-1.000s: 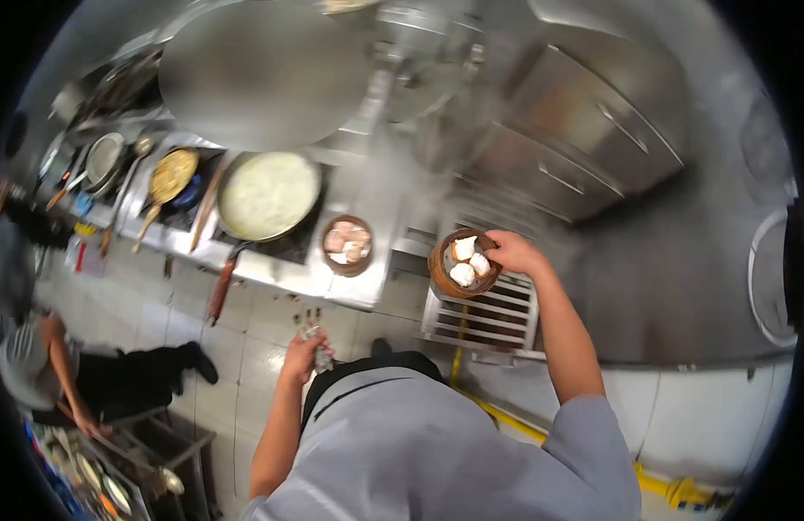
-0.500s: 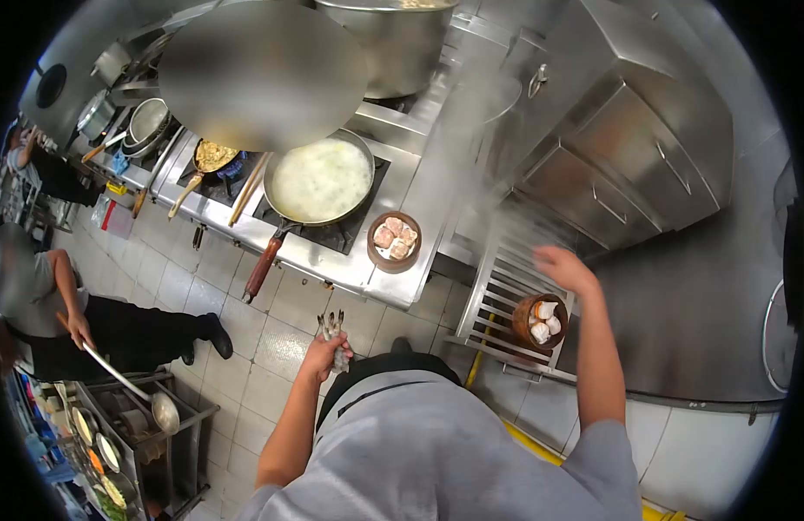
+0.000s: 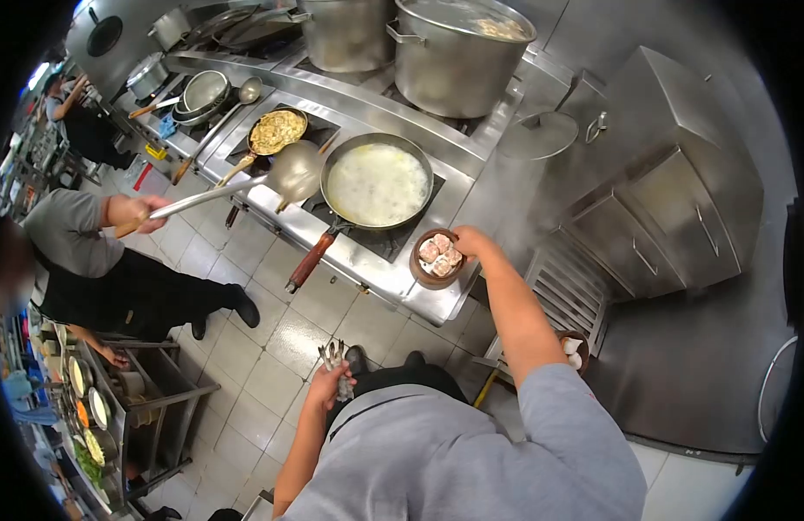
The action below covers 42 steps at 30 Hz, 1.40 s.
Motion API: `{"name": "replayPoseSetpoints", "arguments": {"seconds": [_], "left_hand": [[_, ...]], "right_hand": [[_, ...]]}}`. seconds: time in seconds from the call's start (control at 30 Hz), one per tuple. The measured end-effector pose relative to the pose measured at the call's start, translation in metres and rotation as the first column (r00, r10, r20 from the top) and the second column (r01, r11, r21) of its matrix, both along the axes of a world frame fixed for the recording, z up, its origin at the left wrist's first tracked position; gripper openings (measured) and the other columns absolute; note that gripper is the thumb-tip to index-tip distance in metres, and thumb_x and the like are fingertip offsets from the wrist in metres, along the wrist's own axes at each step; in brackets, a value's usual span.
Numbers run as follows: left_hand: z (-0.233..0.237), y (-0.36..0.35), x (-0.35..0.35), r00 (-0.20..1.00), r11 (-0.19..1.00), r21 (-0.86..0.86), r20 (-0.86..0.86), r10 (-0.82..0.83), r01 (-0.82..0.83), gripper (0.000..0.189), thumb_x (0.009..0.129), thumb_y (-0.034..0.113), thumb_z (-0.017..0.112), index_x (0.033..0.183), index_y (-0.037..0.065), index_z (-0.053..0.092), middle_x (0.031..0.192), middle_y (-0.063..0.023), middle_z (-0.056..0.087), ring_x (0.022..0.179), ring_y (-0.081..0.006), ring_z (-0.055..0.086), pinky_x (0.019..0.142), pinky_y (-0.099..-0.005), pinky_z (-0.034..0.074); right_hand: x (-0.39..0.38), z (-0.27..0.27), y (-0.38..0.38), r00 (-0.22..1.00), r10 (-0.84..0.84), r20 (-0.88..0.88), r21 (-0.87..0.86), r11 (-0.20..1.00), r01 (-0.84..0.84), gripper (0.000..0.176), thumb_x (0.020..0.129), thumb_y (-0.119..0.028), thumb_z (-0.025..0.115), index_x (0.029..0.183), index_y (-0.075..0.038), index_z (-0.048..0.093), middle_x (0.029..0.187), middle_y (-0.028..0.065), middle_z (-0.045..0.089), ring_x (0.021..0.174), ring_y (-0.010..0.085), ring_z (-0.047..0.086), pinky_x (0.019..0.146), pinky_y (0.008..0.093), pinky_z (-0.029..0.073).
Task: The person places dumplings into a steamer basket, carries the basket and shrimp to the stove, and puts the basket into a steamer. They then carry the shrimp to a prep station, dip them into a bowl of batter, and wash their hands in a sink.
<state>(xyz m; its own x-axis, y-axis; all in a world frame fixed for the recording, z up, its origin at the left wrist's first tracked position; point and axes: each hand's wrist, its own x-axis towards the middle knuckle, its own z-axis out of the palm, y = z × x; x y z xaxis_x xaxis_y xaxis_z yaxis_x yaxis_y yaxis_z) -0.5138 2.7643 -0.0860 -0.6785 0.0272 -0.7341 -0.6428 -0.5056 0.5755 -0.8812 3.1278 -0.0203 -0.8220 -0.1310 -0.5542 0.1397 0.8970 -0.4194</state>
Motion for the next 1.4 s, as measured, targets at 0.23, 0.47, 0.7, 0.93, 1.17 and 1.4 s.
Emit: {"name": "replayPoseSetpoints", "arguments": {"seconds": [0.23,0.47,0.7,0.93,1.17,1.4], "left_hand": [[-0.005,-0.002,-0.020,0.997,0.996,0.035,0.011,-0.080,0.079,0.011,0.095,0.010,0.062,0.104,0.005,0.058,0.078,-0.0062,0.061,0.065,-0.0207,0.064,0.060,-0.0358,0.059],[-0.014,0.024,-0.056,0.956,0.956,0.029,0.006,-0.293,0.293,0.009,0.095,0.011,0.062,0.102,0.006,0.059,0.076,-0.0060,0.061,0.061,-0.0216,0.065,0.058,-0.0349,0.057],[-0.020,0.053,-0.077,0.862,0.862,0.025,-0.036,-0.506,0.507,0.011,0.094,0.013,0.064,0.100,0.005,0.059,0.077,-0.0069,0.061,0.065,-0.0231,0.065,0.060,-0.0362,0.055],[-0.021,0.064,-0.085,0.862,0.860,0.075,-0.008,-0.506,0.505,0.013,0.095,0.013,0.064,0.103,0.005,0.058,0.078,-0.0073,0.063,0.064,-0.0223,0.066,0.057,-0.0338,0.054],[-0.025,0.051,-0.080,0.878,0.877,0.044,0.007,-0.479,0.478,0.017,0.095,0.016,0.065,0.104,0.004,0.055,0.078,-0.0068,0.063,0.065,-0.0210,0.066,0.058,-0.0318,0.054],[-0.018,0.020,-0.069,0.914,0.915,-0.016,0.037,-0.403,0.404,0.019,0.095,0.020,0.066,0.100,0.005,0.055,0.078,-0.0059,0.063,0.064,-0.0180,0.065,0.059,-0.0295,0.054]], "right_hand": [[0.053,0.111,0.046,0.996,-0.089,-0.015,-0.237,0.968,0.083,0.029,0.087,-0.016,0.057,0.111,-0.002,0.066,0.083,0.0074,0.068,0.061,0.0163,0.065,0.056,0.0329,0.055],[0.156,0.128,0.220,0.883,-0.468,-0.032,-0.246,0.860,0.446,0.026,0.084,-0.016,0.062,0.102,0.002,0.066,0.083,0.0124,0.069,0.059,0.0222,0.068,0.053,0.0369,0.058],[0.247,0.104,0.300,0.588,-0.603,-0.538,-0.223,0.775,0.591,0.024,0.088,-0.014,0.064,0.108,-0.001,0.067,0.092,0.0109,0.071,0.070,0.0192,0.070,0.063,0.0327,0.058],[0.445,0.178,0.166,0.755,-0.506,0.416,-0.604,0.467,0.646,0.029,0.102,-0.031,0.056,0.104,-0.003,0.064,0.085,0.0098,0.071,0.069,0.0157,0.067,0.063,0.0301,0.056],[0.463,0.059,0.093,0.246,-0.721,0.648,-0.690,-0.418,0.591,0.027,0.104,-0.032,0.051,0.110,-0.007,0.061,0.098,0.0144,0.071,0.076,0.0217,0.068,0.066,0.0342,0.056],[0.385,0.044,0.140,0.262,-0.798,0.542,-0.784,-0.369,0.499,0.026,0.104,-0.037,0.052,0.104,-0.012,0.059,0.098,0.0102,0.070,0.074,0.0176,0.064,0.063,0.0307,0.052]]}}
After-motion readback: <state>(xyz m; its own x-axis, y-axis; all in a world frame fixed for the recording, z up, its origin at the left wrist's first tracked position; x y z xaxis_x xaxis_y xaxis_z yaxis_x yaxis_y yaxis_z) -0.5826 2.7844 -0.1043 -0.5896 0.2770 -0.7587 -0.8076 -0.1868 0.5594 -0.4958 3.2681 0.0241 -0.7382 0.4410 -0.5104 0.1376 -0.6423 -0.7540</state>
